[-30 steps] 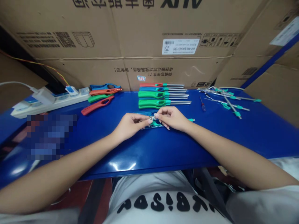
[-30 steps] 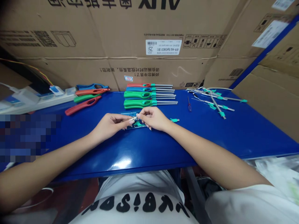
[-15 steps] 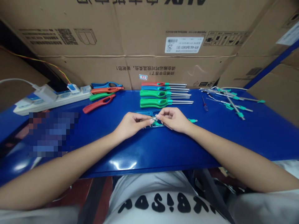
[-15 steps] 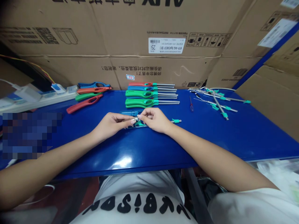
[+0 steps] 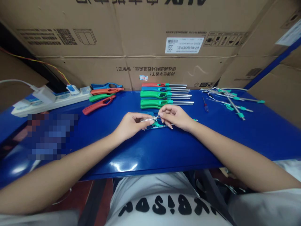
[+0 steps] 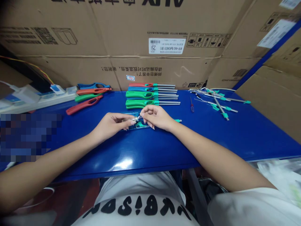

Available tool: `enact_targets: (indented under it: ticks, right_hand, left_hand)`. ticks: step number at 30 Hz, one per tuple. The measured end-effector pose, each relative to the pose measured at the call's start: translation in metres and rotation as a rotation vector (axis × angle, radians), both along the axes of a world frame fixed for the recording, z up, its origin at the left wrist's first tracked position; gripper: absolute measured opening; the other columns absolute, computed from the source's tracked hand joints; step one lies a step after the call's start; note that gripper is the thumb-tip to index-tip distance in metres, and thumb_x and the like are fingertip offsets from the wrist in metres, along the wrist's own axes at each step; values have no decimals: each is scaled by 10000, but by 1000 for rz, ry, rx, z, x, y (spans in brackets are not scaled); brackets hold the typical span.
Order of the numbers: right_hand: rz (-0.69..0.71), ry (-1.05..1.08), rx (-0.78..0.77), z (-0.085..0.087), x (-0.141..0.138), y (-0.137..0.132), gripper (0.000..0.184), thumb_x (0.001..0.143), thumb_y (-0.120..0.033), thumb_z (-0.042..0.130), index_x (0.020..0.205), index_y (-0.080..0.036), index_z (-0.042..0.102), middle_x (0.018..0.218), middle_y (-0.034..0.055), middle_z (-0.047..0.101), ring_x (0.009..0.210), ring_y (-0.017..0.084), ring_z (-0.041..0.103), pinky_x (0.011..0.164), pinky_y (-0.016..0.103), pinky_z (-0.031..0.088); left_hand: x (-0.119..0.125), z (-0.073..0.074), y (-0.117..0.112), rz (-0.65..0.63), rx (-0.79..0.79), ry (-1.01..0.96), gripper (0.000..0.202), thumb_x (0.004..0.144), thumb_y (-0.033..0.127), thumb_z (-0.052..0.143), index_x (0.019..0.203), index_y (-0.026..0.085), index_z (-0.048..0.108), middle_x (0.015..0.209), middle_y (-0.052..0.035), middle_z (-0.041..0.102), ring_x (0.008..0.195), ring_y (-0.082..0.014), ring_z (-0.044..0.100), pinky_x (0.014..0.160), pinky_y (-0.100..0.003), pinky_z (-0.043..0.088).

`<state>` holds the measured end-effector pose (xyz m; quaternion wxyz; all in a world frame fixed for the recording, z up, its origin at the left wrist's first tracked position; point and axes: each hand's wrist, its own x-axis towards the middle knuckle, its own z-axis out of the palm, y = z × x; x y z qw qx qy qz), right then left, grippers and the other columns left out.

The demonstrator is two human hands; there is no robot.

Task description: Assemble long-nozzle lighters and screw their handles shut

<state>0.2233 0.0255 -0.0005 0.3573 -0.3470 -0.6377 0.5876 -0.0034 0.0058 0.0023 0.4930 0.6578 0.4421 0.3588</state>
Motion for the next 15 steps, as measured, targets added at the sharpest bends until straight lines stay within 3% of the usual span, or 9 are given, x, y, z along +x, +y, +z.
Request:
enact_targets:
  ticks: [5, 15]
  right_hand:
    - [36, 25, -9, 0, 3, 1, 380, 794, -398, 806, 991, -185, 561, 665, -66, 650, 375, 48, 484, 341, 174, 394]
    - [19, -91, 39, 1, 1, -3, 396, 812, -526, 768, 818, -149, 647, 625, -27, 622, 396, 43, 447, 364, 186, 340]
  left_hand:
    - [0, 0, 0, 38, -34, -30, 419, 678, 440, 887, 984, 160, 828, 901, -78, 806, 606, -121, 624, 602, -256, 545]
    - [-1, -3, 0, 41, 9, -25, 405, 686, 407, 891, 997, 157, 825, 947, -84, 810, 703, -171, 688, 648, -276, 545]
